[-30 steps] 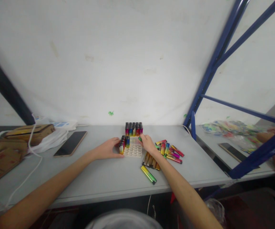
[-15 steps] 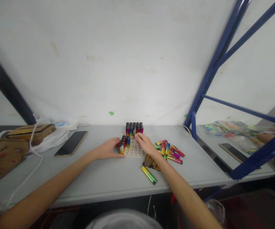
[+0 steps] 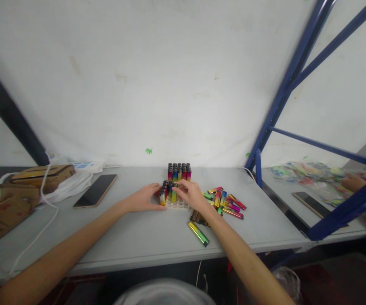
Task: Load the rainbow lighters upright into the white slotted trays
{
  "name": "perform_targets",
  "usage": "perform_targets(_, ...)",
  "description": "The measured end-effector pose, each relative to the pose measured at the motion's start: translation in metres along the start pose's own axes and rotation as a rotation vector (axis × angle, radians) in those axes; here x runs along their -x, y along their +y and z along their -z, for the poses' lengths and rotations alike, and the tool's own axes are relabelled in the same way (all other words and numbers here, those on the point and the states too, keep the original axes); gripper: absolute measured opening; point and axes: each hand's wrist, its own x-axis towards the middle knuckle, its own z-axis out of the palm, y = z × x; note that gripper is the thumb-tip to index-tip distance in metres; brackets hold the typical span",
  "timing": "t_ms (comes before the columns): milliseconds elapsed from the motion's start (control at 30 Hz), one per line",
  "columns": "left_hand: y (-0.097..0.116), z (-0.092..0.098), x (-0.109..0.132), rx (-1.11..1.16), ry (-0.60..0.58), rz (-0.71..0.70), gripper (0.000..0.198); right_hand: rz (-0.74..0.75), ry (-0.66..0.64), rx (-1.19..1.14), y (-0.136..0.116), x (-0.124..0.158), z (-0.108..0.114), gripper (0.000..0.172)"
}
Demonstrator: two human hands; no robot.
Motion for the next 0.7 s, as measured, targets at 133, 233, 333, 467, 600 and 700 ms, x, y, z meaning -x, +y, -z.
perform_targets(133, -0.001, -0.001, 0.000, -0.003, -0.014, -0.003, 0.062, 0.019, 0.023, -0.033, 0.002, 0.001, -0.002, 0.038)
perform_targets(233, -0.001, -0.001, 0.000, -0.004, -0.013, -0.001, 0.063, 0.046, -0.012, 0.010, 0.004, 0.001, -0.003, 0.037)
perform_targets(333, -0.002, -0.002, 0.000, 0.000, -0.005, -0.002, 0.061, 0.085, -0.043, 0.089, 0.002, 0.001, -0.002, 0.034)
perform_targets(467, -0.003, -0.002, 0.000, -0.007, -0.005, -0.009, 0.061, 0.104, -0.094, 0.141, -0.004, 0.000, 0.000, 0.032)
perform_targets(600, -0.004, -0.002, 0.000, -0.007, -0.013, -0.009, 0.062, 0.104, -0.138, 0.118, -0.007, -0.001, 0.003, 0.034)
perform_targets(700, -0.003, -0.002, 0.000, -0.008, -0.009, -0.007, 0.062, 0.110, -0.152, 0.165, -0.006, -0.002, 0.002, 0.036)
